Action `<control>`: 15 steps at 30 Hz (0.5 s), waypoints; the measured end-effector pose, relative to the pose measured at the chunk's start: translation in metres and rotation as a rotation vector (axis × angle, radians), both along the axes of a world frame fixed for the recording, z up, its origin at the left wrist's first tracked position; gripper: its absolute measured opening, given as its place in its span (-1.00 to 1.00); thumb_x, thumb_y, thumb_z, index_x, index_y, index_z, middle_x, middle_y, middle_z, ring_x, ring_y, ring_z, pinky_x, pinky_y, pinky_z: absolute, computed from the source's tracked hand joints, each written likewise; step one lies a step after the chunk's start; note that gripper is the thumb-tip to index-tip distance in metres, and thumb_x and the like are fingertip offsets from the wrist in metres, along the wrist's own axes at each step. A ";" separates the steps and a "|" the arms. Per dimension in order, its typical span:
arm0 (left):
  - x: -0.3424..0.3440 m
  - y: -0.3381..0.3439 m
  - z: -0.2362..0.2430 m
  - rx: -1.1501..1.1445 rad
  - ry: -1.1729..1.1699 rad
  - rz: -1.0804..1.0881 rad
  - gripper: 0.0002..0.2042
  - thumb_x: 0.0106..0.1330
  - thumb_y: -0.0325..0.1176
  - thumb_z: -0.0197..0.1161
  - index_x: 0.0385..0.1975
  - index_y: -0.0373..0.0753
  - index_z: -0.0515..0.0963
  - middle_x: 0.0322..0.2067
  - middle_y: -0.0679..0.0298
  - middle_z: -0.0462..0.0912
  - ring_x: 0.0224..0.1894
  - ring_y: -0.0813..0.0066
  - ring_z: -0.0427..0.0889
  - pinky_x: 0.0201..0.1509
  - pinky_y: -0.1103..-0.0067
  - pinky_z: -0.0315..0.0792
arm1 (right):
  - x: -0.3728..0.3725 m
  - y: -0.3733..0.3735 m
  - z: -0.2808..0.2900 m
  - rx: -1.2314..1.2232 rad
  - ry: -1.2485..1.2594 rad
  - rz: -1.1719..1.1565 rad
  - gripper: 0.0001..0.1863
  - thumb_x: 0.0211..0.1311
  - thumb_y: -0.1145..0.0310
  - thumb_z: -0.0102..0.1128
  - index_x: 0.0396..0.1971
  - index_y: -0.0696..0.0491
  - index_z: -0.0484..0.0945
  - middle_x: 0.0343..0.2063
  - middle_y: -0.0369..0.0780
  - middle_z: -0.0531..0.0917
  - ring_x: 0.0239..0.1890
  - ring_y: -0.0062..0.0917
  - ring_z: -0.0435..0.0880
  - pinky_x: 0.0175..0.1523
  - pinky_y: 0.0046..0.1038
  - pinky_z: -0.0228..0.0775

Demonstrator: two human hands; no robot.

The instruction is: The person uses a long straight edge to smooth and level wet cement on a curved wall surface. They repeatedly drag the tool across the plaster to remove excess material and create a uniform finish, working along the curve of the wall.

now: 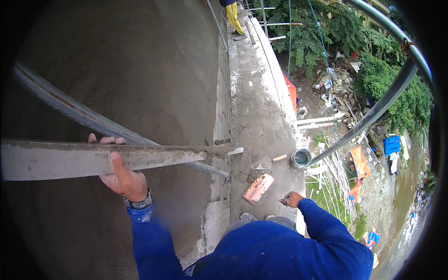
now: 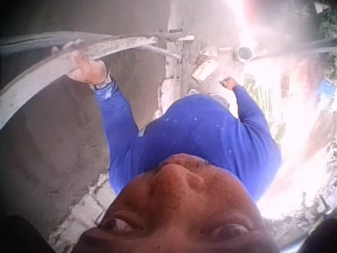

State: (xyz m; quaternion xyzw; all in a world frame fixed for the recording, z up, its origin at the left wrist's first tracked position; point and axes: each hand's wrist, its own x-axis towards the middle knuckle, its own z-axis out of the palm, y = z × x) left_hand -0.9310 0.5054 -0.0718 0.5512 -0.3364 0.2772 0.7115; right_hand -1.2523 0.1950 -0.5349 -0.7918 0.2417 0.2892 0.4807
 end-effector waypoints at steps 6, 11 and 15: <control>0.065 0.016 -0.050 0.207 -0.011 0.163 -0.43 0.44 -0.24 0.15 0.31 -0.51 0.27 0.08 0.08 0.50 0.12 0.27 0.46 0.33 0.37 0.29 | -0.050 0.013 -0.042 0.112 0.071 -0.304 -0.60 0.29 0.10 0.30 -0.56 0.15 0.66 -0.56 -0.18 0.71 -0.46 -0.44 0.65 -0.21 -0.37 0.48; 0.101 0.018 -0.068 0.224 -0.067 0.333 -0.42 0.44 -0.18 0.12 0.29 -0.53 0.28 0.06 0.01 0.49 0.07 0.26 0.46 0.27 0.36 0.33 | -0.092 -0.006 -0.109 0.047 0.058 -0.609 -0.69 0.28 0.28 0.30 -0.57 0.19 0.67 -0.59 -0.19 0.72 -0.52 -0.49 0.64 -0.31 -0.38 0.46; 0.105 0.028 -0.075 0.224 -0.029 0.380 -0.35 0.42 -0.11 0.10 0.32 -0.53 0.24 0.13 -0.02 0.43 0.11 0.25 0.44 0.25 0.34 0.36 | -0.070 -0.016 -0.125 0.049 0.057 -0.575 -0.69 0.27 0.28 0.31 -0.58 0.18 0.67 -0.61 -0.18 0.71 -0.55 -0.48 0.63 -0.34 -0.38 0.45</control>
